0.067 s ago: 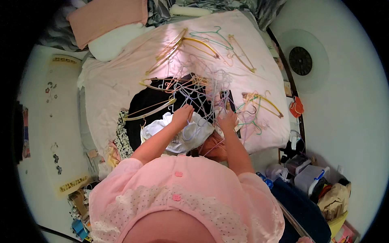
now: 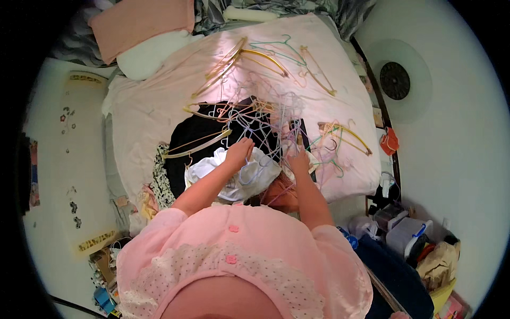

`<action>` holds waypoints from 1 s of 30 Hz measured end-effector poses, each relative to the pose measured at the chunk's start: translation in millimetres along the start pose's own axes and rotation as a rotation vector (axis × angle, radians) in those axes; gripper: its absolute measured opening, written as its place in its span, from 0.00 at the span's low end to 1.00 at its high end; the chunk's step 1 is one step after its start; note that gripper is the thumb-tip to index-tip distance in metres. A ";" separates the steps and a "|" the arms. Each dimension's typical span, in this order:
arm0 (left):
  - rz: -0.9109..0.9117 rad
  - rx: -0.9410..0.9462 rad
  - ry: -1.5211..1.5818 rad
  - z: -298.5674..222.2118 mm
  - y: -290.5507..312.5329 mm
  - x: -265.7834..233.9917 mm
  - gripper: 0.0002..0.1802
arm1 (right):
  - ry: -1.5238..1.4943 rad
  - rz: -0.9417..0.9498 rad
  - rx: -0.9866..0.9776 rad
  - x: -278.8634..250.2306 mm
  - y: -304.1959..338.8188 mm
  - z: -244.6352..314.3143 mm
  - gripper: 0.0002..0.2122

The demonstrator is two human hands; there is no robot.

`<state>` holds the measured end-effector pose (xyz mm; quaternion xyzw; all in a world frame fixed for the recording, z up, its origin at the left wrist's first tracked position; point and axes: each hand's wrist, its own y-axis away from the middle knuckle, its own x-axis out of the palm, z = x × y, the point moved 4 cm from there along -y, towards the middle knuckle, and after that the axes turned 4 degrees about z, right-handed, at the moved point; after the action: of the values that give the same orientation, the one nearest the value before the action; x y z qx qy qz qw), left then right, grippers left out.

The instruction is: The person picks up clothes from a bed, inserts hangers into them, and hangs them onto a clothes rack.

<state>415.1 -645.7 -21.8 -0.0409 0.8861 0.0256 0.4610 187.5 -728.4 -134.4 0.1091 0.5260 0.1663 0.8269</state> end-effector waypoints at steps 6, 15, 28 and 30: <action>-0.176 -0.039 0.091 8.4 7.4 -11.9 0.11 | -0.106 0.095 -0.082 25.1 -7.2 -11.4 0.20; -0.200 -0.165 0.181 8.2 39.6 -39.8 0.11 | -0.131 -0.113 -0.593 39.2 -61.2 27.4 0.27; -0.329 -0.034 0.407 1.7 43.7 -54.9 0.12 | -0.229 0.269 -0.392 73.6 -70.9 35.4 0.48; -0.378 -0.010 0.446 -1.3 34.3 -58.8 0.14 | -0.050 0.062 -0.470 64.0 -52.2 56.6 0.45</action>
<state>444.4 -608.8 27.3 -0.2119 0.9422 -0.0659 0.2511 272.2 -751.8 -182.4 -0.0661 0.4485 0.3067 0.8369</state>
